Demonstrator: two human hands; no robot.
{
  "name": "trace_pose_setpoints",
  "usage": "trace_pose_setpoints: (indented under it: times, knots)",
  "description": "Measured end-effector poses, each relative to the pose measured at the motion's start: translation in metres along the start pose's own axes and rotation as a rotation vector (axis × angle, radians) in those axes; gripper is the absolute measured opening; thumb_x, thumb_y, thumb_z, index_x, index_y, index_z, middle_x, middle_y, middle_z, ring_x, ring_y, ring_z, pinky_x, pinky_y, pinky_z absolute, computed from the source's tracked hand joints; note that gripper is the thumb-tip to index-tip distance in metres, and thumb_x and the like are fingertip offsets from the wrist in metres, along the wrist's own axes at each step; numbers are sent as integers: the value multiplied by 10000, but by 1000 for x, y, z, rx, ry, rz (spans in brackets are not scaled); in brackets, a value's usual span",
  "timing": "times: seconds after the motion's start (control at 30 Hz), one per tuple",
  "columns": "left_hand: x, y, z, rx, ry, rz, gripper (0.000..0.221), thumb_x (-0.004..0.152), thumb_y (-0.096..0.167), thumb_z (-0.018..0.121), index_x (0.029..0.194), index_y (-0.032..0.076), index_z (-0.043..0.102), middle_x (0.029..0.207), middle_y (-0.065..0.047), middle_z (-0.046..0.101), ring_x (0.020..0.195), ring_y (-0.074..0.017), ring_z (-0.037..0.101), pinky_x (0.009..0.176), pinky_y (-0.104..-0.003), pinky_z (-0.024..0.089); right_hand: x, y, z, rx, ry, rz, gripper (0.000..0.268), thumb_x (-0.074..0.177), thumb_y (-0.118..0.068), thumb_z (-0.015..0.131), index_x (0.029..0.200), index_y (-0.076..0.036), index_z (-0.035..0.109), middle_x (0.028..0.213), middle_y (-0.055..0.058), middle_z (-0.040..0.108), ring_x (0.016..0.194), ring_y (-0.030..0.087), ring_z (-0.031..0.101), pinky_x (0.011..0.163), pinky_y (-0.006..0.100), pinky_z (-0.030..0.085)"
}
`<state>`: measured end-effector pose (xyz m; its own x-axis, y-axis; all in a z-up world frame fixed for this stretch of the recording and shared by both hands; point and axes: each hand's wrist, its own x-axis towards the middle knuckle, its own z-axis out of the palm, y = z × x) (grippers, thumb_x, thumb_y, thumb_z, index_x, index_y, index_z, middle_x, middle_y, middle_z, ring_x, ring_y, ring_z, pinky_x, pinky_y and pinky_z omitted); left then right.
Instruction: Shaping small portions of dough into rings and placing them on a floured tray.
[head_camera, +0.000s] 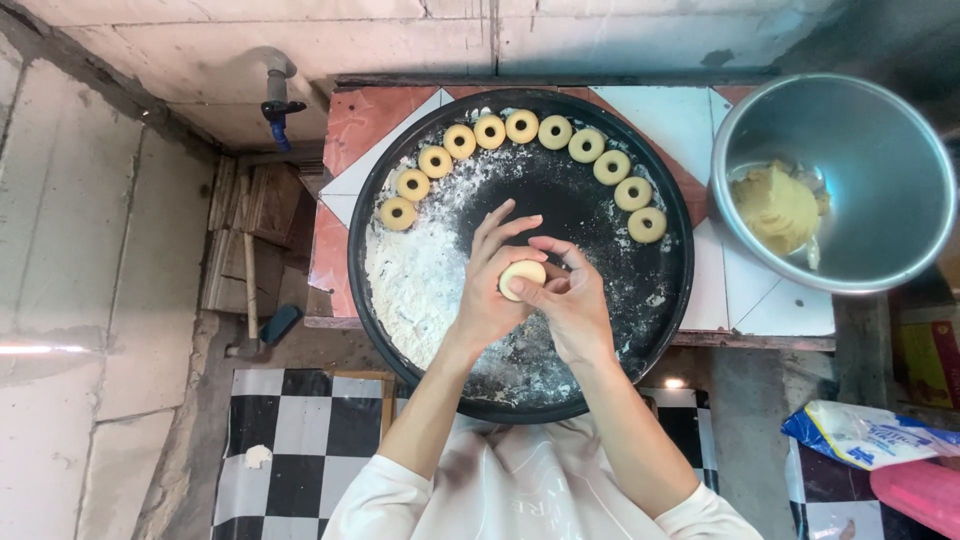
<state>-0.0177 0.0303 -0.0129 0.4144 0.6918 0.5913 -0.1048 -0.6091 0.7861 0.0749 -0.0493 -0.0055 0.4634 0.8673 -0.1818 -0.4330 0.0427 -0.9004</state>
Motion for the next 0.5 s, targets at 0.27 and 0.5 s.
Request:
trace_pose_setpoints:
  times: [0.27, 0.5]
  knots:
    - [0, 10, 4, -18, 136, 5, 295, 748, 252, 902, 952, 163, 708, 1239, -32, 692, 1361, -375, 504, 1208, -561, 265, -3, -9, 8, -69, 34, -50, 569, 763, -10, 862, 1263, 37, 594, 924, 227, 728, 791, 173, 688, 705, 244, 584]
    - [7, 7, -14, -109, 16, 24, 397, 721, 261, 917, 1047, 153, 717, 1306, -87, 660, 1357, -396, 510, 1175, -566, 326, -12, -46, 24, -143, -3, -70, 702, 738, 77, 829, 1365, 28, 517, 970, 265, 707, 819, 239, 706, 735, 321, 618]
